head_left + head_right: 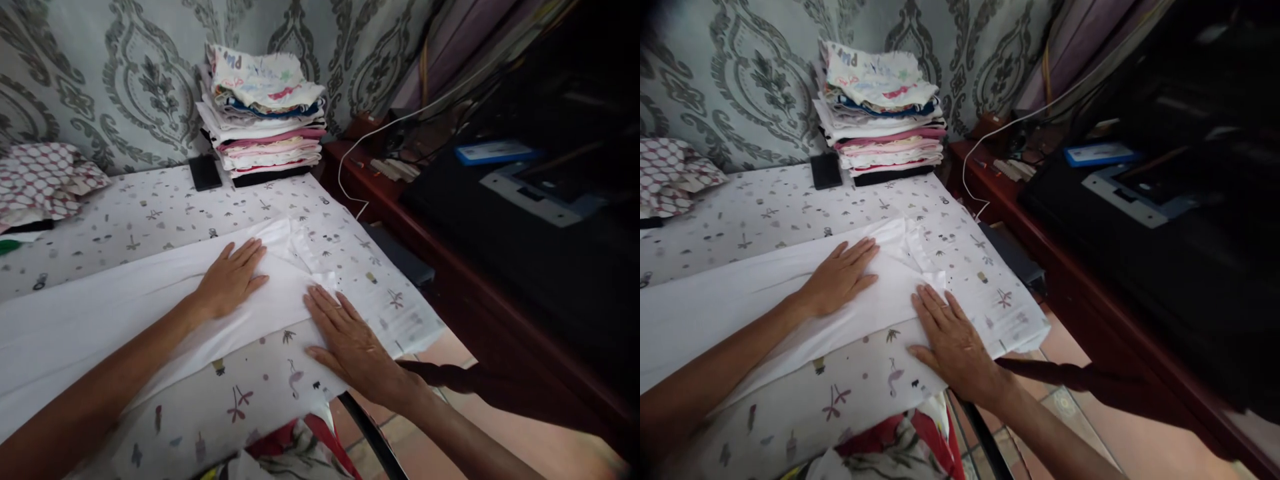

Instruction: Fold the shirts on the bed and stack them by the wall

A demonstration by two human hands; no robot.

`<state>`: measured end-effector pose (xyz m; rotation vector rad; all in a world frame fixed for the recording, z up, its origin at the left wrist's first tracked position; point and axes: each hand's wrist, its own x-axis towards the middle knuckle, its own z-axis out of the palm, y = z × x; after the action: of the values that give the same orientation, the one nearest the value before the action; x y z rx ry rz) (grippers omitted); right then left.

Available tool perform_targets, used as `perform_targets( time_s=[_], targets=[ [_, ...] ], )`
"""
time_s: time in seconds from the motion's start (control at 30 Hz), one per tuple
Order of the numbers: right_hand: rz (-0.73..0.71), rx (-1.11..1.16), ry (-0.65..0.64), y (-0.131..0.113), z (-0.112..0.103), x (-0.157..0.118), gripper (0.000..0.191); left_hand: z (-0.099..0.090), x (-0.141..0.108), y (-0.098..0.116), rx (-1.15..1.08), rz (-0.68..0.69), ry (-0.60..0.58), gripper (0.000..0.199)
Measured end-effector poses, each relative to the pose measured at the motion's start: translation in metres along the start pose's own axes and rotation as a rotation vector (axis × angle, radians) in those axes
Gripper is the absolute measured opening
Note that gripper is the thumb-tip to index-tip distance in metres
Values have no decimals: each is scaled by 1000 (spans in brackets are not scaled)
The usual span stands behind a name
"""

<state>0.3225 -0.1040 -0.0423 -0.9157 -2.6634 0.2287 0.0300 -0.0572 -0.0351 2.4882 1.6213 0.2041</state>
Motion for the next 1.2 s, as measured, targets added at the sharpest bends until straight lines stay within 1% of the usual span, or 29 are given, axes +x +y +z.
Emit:
perform_targets(
  time_s=[0.07,0.13,0.17,0.2,0.23,0.27,0.33,0.43,0.5,0.57,0.63,0.73,0.83,0.93,1.0,1.07,1.13,1.2],
  targets=[
    [131,84,77,3,-8,-10,48,-1,-1,-1,-13,-3,-8,63],
    [326,194,195,8,-16,-15,34,-3,-2,0,-26,-6,-11,62],
    [430,256,242,10,-20,-15,30,-5,-1,2,-34,-5,0,61],
    [523,330,263,13,-23,-13,28,-8,0,6,-45,0,20,59],
    [598,418,250,14,-26,-10,28,-11,3,11,-64,11,46,56],
    [655,514,211,16,-29,-5,28,-13,7,18,-92,35,70,51],
    [711,688,87,18,-32,4,29,-17,17,35,-169,113,87,42],
    [721,797,-42,21,-33,16,25,-13,36,58,-236,222,48,26],
    [722,815,-84,23,-33,19,19,-5,46,65,-234,222,46,18],
    [732,832,-112,26,-33,20,17,3,50,67,-233,188,67,16],
    [741,854,-129,28,-33,20,18,9,52,65,-241,160,94,19],
    [757,880,-127,29,-33,21,18,14,53,61,-238,152,121,22],
    [778,882,-117,29,-32,21,19,15,54,61,-228,154,137,22],
    [778,863,-127,28,-33,21,21,10,53,63,-248,144,139,19],
    [743,771,-92,28,-34,21,20,3,47,63,-302,155,144,15],
    [663,593,31,24,-36,24,18,-5,36,59,-338,185,153,19],
    [549,428,156,16,-38,34,19,-10,23,51,-309,189,157,27],
    [400,347,190,4,-36,53,24,-12,10,39,-242,132,141,34]
  ],
)
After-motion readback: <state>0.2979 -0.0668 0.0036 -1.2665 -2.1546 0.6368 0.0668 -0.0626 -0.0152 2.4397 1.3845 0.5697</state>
